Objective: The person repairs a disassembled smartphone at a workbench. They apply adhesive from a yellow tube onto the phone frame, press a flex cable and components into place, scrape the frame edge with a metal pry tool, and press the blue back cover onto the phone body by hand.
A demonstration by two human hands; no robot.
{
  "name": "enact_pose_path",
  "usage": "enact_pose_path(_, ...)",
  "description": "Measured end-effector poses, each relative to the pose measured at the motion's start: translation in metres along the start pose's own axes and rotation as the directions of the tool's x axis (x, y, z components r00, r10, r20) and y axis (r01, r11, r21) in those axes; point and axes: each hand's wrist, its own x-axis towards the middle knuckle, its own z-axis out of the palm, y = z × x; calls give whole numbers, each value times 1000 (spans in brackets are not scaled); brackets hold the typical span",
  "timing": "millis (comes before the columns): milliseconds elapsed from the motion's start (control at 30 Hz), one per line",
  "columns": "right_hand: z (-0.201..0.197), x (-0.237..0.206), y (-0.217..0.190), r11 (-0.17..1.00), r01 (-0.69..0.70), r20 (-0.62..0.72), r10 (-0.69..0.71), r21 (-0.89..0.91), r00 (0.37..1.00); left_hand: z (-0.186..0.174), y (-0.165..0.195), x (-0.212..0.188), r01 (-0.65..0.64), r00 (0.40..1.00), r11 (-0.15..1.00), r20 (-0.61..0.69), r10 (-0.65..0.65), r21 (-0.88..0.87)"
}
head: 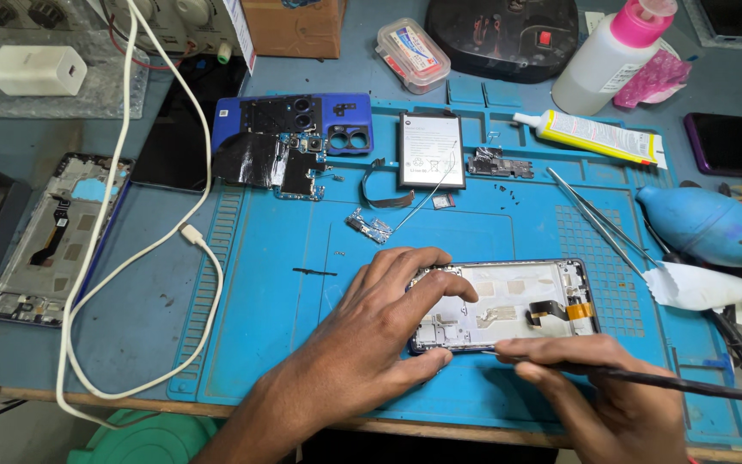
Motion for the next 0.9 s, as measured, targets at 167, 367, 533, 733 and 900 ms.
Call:
enact_pose_path(167, 1, 11, 0, 997, 70, 76, -70, 15, 995, 1, 0, 0, -2, 1000, 999, -19, 3, 37)
enact_pose_path(367, 2, 10, 0, 997, 55, 99, -60, 48, 993, 3, 0, 1, 1, 1000, 999, -17, 0, 35)
enact_pose_path(533, 1, 11, -1, 996, 84, 98, -87, 37, 991, 3, 1, 1, 6, 1000, 999, -16, -6, 38)
enact_pose_path(733, 2, 12, -1, 996, 70, 114, -76, 51, 991, 3, 1, 1, 4, 1000, 999, -21, -3, 45)
enact_pose_path(900, 3, 11, -1, 996, 56, 102, -64, 72, 993, 2, 1, 0, 3, 1000, 999, -22, -2, 40)
